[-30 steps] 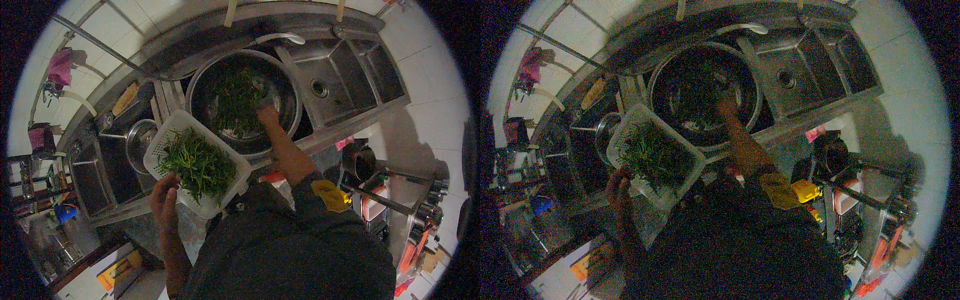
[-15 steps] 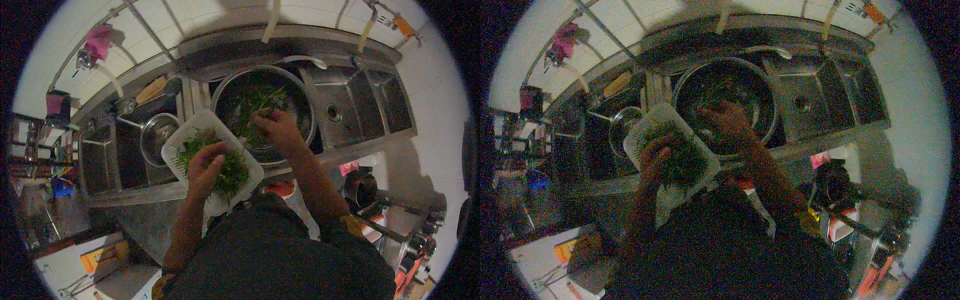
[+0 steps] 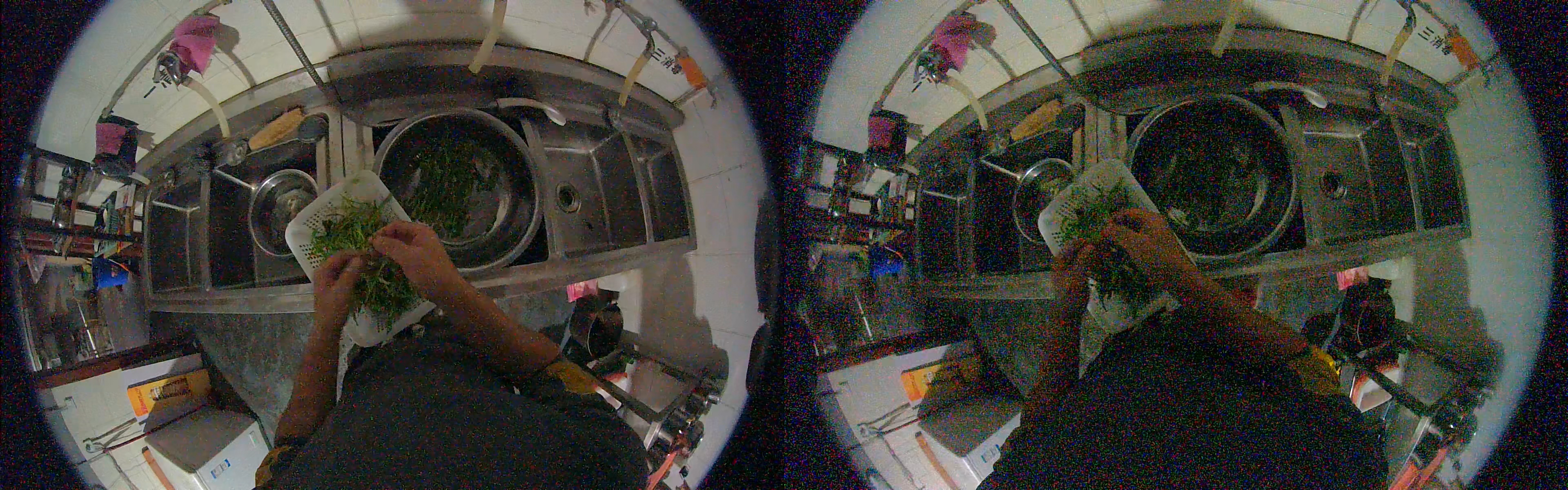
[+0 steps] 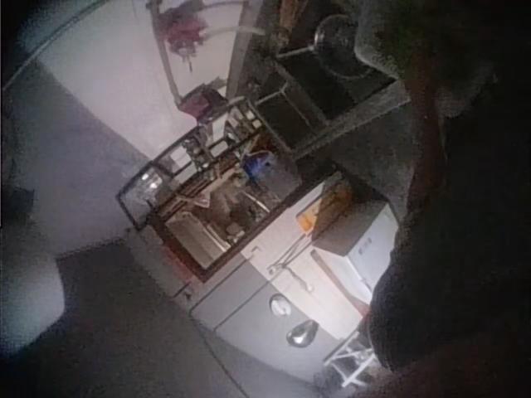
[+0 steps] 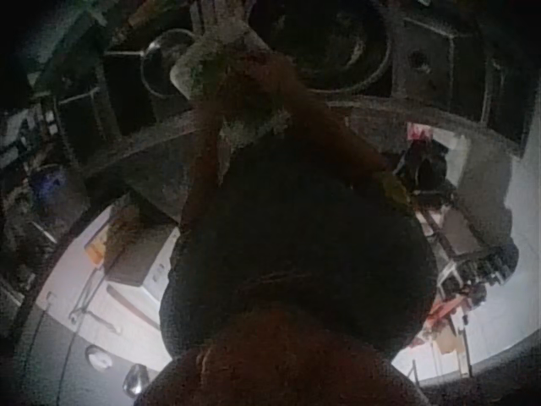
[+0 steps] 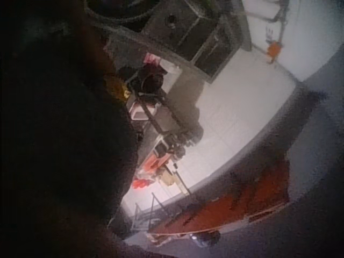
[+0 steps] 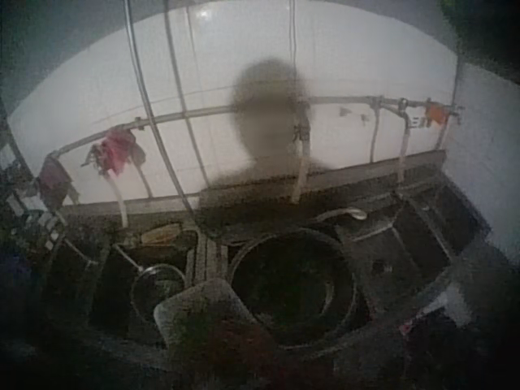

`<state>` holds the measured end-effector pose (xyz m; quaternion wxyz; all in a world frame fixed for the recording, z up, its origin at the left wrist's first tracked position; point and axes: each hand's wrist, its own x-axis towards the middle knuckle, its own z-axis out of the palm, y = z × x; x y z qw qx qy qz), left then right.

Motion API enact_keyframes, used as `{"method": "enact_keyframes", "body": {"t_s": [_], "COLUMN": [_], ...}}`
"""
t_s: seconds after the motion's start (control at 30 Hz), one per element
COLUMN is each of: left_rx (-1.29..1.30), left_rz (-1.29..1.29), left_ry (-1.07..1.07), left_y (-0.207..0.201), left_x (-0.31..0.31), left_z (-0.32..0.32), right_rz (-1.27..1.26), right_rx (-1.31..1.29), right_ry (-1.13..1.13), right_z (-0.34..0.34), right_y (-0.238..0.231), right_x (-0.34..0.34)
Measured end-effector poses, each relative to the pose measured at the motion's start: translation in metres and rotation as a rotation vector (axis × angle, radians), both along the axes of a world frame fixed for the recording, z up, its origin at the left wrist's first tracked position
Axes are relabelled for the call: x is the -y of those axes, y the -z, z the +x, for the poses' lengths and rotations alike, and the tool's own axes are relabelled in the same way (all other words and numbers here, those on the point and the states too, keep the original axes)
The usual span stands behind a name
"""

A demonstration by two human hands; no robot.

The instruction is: The person sorts green leafy vegetables by hand, picking up bunches from a white plastic basket and placing them into a metal bowl in the sink. The person repeatedly transfers the vegetables from the basket to the bowl throughout the clip.

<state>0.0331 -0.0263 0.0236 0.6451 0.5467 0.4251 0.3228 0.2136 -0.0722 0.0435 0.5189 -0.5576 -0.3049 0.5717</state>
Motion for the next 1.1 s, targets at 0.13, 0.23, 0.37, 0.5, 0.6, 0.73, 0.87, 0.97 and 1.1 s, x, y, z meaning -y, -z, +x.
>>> {"method": "enact_keyframes", "body": {"t_s": [0.13,0.23,0.37,0.5,0.6,0.73,0.87,0.97,1.1], "left_rx": [-0.116,-0.272,-0.045,0.417,0.328,-0.552,-0.655,-0.603,-0.599], "left_rz": [0.138,0.215,0.103,-0.233,-0.055,0.552,0.694,0.553,0.267], "left_ry": [0.001,0.085,-0.103,-0.424,-0.333,0.193,0.318,0.299,0.223], "left_y": [-0.007,-0.005,0.011,0.022,0.013,0.007,0.008,0.003,-0.005], "left_x": [-0.017,-0.017,-0.007,-0.025,-0.049,-0.06,-0.051,-0.048,-0.039], "left_z": [-0.024,-0.03,-0.034,-0.049,-0.067,-0.065,-0.061,-0.077,-0.097], "right_rz": [-0.086,-0.001,0.313,0.455,0.491,0.401,0.019,-0.48,-0.648], "right_rx": [0.323,0.416,0.309,0.451,0.537,0.714,0.722,0.905,0.996], "right_ry": [-0.156,-0.28,-0.153,-0.117,-0.161,0.039,0.476,0.192,0.06], "right_z": [-0.006,-0.021,-0.033,-0.035,-0.026,0.022,0.11,0.156,0.166], "right_y": [0.006,0.013,0.011,0.002,0.008,0.057,0.154,0.235,0.314], "right_x": [0.007,0.014,0.02,0.022,0.024,0.012,-0.011,-0.032,-0.05]}}
